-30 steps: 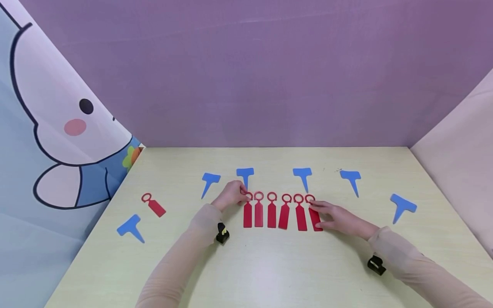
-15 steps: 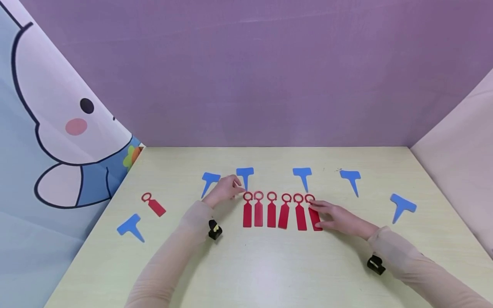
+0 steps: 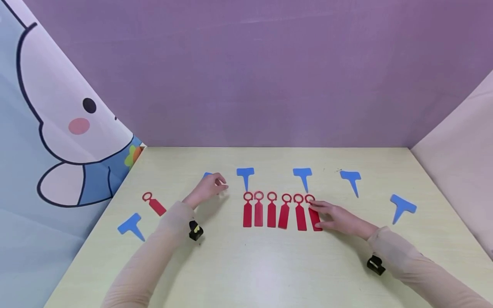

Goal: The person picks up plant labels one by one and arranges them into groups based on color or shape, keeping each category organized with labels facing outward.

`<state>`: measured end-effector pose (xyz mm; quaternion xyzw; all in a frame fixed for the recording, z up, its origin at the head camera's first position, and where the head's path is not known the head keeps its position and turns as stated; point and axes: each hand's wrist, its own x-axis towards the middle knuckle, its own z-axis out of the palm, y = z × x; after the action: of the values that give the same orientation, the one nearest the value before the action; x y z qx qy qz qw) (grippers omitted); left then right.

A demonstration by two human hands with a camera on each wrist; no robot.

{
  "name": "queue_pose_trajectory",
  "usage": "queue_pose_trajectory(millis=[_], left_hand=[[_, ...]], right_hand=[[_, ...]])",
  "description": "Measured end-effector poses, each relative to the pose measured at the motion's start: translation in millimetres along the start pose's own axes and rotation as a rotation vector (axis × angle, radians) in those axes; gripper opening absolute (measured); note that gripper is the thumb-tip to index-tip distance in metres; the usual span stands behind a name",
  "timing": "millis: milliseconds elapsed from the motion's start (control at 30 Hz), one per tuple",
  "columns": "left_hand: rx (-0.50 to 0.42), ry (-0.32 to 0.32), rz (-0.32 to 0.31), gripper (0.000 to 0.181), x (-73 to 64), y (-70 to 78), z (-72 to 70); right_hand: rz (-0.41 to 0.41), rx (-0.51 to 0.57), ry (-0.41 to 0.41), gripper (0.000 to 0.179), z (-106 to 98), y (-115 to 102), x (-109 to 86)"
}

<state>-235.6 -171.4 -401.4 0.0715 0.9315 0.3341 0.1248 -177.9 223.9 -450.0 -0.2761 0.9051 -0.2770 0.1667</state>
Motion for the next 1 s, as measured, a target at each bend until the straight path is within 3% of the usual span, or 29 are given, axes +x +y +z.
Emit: queue_pose_trajectory(millis=[233, 700, 1000], left_hand=[[0.045, -0.001, 0.014, 0.022, -11.8, -16.0, -12.6], [0.123, 0.061, 0.023, 0.02, -33.6, -46.8, -36.6], [0.126, 0.071, -0.035, 0.024, -44.1, -60.2, -49.3]], right_hand=[[0.0, -0.003, 0.003, 0.059, -0.2, -0.5, 0.1], [0.006, -0.003, 0.006, 0.058, 0.3, -0.5, -0.6], [0.019, 0.012, 0.006, 0.059, 0.1, -0.7, 0.2]])
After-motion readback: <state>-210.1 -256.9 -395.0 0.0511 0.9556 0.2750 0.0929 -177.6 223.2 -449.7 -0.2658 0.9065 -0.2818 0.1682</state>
